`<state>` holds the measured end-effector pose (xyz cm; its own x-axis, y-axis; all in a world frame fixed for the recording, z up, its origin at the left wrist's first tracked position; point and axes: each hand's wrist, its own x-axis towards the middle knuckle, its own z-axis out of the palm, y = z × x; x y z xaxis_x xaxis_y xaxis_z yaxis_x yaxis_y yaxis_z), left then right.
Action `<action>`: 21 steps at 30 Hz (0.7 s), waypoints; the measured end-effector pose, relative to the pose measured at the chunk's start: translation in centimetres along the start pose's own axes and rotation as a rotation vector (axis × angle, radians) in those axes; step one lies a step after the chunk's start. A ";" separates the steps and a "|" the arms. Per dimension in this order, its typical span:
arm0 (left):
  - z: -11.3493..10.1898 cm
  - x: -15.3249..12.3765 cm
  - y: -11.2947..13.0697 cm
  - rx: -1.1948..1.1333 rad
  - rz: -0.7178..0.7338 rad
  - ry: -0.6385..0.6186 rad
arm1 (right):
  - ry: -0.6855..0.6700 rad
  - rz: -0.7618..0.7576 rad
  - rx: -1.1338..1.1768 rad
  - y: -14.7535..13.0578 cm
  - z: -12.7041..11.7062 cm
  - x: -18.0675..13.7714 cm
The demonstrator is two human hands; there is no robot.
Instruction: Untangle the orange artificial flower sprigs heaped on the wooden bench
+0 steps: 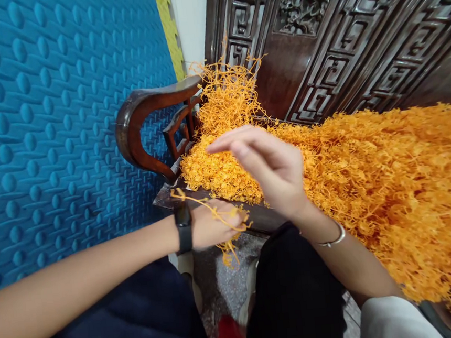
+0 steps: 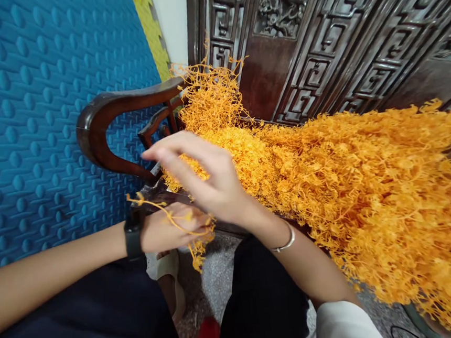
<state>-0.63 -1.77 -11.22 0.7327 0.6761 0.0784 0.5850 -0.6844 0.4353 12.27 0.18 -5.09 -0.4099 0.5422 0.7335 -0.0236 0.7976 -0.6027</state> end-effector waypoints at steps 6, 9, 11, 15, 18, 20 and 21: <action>-3.2 -1.2 -1.0 -0.678 -0.215 0.153 | 0.177 0.233 0.008 4.0 -4.1 0.0; -3.8 -1.5 -1.2 -0.929 -0.315 0.276 | 0.030 0.371 0.071 5.4 -4.0 -0.2; -3.8 -1.7 -1.3 -1.030 -0.343 0.373 | -0.073 0.426 0.093 5.5 -3.5 -0.2; -3.9 -1.6 -1.2 -1.158 -0.370 0.550 | -0.259 0.443 0.118 4.6 -2.3 -0.6; -4.0 -1.4 -1.2 -1.245 -0.399 0.632 | -0.281 0.421 0.113 4.2 -1.5 -1.0; -4.1 -1.3 -1.3 -1.314 -0.396 0.648 | -0.203 0.379 0.066 4.2 -1.2 -1.3; -4.2 -1.2 -1.3 -1.355 -0.390 0.645 | -0.127 0.340 0.018 4.3 -1.1 -1.3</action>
<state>-3.69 -0.59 -8.14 0.1376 0.9902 -0.0246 -0.3053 0.0660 0.9500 13.74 3.19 -8.28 -0.5068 0.7376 0.4462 0.1182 0.5721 -0.8116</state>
